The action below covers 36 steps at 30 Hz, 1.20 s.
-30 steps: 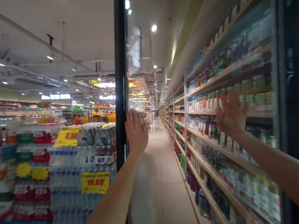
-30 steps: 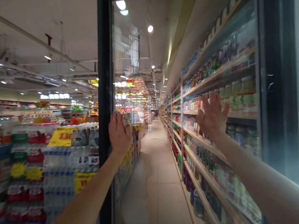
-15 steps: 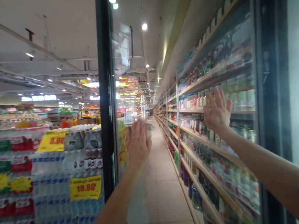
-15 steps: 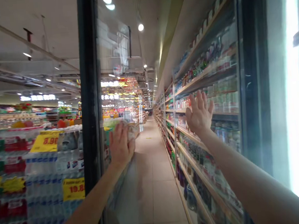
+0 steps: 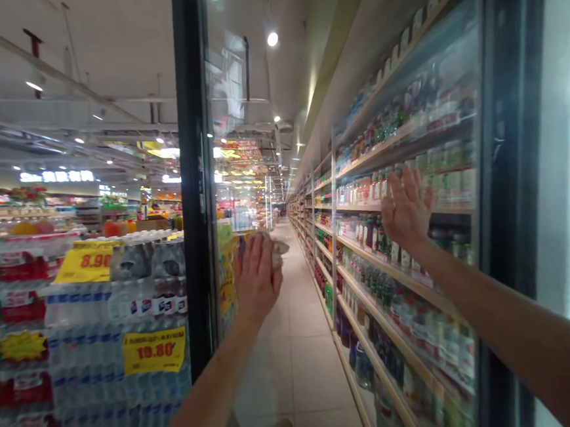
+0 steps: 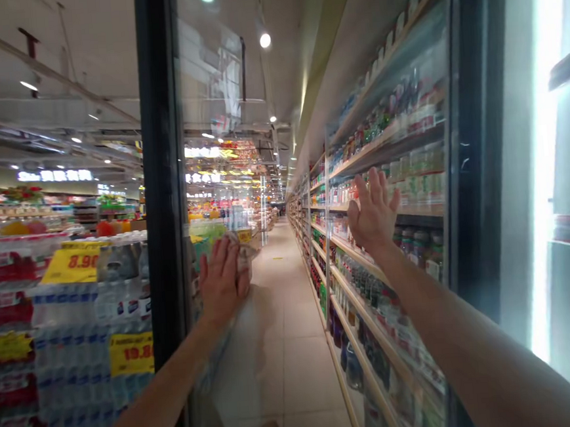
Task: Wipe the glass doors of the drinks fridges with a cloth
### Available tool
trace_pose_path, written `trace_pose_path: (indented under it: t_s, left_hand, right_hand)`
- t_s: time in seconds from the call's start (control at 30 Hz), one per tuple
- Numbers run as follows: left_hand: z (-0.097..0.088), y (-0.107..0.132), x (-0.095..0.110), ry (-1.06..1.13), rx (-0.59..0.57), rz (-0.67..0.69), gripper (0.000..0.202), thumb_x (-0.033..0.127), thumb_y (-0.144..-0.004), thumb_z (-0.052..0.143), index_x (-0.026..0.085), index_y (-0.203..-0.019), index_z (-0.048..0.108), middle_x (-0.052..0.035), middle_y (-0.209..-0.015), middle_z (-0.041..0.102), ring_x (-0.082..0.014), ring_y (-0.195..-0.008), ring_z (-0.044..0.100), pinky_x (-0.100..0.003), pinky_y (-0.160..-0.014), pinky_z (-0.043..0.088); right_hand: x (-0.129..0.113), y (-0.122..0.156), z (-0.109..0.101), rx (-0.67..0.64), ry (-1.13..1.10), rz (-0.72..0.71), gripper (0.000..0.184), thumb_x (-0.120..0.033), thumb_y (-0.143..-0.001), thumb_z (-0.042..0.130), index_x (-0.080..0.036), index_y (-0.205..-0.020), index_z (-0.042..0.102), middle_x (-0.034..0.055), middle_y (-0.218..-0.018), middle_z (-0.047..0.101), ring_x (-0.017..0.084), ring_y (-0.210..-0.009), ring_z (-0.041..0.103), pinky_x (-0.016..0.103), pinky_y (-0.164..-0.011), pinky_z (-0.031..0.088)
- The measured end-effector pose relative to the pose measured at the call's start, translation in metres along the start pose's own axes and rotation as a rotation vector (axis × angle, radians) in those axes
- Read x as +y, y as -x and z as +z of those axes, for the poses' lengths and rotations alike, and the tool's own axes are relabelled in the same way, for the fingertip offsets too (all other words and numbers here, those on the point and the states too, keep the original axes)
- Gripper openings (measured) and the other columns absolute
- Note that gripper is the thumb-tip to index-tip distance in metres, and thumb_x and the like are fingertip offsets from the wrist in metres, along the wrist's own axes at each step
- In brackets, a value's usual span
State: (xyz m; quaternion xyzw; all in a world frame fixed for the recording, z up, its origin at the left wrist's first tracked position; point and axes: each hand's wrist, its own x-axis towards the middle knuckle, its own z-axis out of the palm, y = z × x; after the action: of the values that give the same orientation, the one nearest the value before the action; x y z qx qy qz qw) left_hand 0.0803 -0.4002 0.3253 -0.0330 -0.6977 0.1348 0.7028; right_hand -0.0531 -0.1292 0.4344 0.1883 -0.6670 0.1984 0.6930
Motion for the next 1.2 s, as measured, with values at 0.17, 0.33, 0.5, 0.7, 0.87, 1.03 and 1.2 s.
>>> trace_pose_path:
  t_s: [0.17,0.33,0.5,0.7,0.87,1.03,1.2]
  left_hand:
    - [-0.007,0.04,0.029,0.111,-0.18,0.336,0.049,0.027,-0.087,0.041,0.015,-0.135,0.041,-0.0075,-0.145,0.037,-0.0199,-0.14,0.016,-0.04,-0.115,0.012]
    - [-0.012,0.056,0.011,0.082,-0.151,0.263,0.051,0.027,-0.087,0.043,0.018,-0.136,0.038,-0.0081,-0.142,0.041,-0.0193,-0.139,0.02,-0.042,-0.115,0.011]
    - [-0.011,0.03,-0.029,-0.029,0.038,-0.154,0.061,0.024,-0.085,0.046,0.013,-0.142,0.026,-0.0181,-0.146,0.03,-0.0267,-0.139,0.02,-0.049,-0.11,0.021]
    - [0.006,0.003,0.041,0.078,-0.089,0.113,0.051,0.025,-0.086,0.043,0.012,-0.135,0.037,-0.0143,-0.141,0.041,-0.023,-0.139,0.02,-0.042,-0.113,0.017]
    - [0.006,-0.028,0.011,0.06,-0.046,0.082,0.05,0.028,-0.088,0.04,0.015,-0.136,0.036,-0.0133,-0.142,0.041,-0.0219,-0.137,0.025,-0.042,-0.114,0.013]
    - [0.003,-0.031,-0.02,0.016,0.082,-0.281,0.056,0.032,-0.088,0.04,0.012,-0.14,0.029,-0.0186,-0.146,0.03,-0.0275,-0.139,0.018,-0.048,-0.111,0.017]
    - [0.013,-0.003,0.079,0.142,-0.186,0.329,0.052,0.027,-0.088,0.039,0.013,-0.137,0.036,-0.0098,-0.148,0.031,-0.0232,-0.14,0.017,-0.043,-0.114,0.014]
  right_hand:
    - [0.0,0.0,0.0,0.001,0.003,-0.002,0.052,-0.033,-0.086,0.037,-0.018,-0.136,0.04,0.0134,-0.147,0.031,0.029,-0.136,0.027,0.057,-0.106,0.021]
    - [0.0,0.0,-0.001,-0.005,0.012,-0.001,0.052,-0.034,-0.087,0.036,-0.019,-0.137,0.039,0.0132,-0.147,0.032,0.028,-0.137,0.026,0.056,-0.107,0.021]
    - [-0.003,-0.001,-0.002,-0.014,0.024,0.012,0.053,-0.033,-0.087,0.036,-0.018,-0.137,0.038,0.0136,-0.147,0.032,0.028,-0.137,0.026,0.056,-0.107,0.021]
    - [-0.002,0.0,0.0,-0.011,0.004,0.012,0.053,-0.033,-0.086,0.036,-0.018,-0.136,0.04,0.0137,-0.147,0.032,0.028,-0.137,0.025,0.056,-0.107,0.02]
    - [-0.001,0.0,0.0,-0.009,-0.006,0.01,0.052,-0.034,-0.086,0.035,-0.019,-0.135,0.041,0.0133,-0.146,0.034,0.028,-0.136,0.026,0.056,-0.106,0.021]
    - [-0.002,-0.001,-0.001,-0.004,-0.008,0.02,0.052,-0.033,-0.086,0.035,-0.02,-0.137,0.039,0.013,-0.146,0.033,0.028,-0.137,0.026,0.056,-0.107,0.021]
    - [0.0,-0.001,-0.002,-0.015,-0.008,0.018,0.053,-0.034,-0.087,0.035,-0.019,-0.137,0.039,0.0131,-0.147,0.032,0.029,-0.136,0.026,0.056,-0.107,0.02]
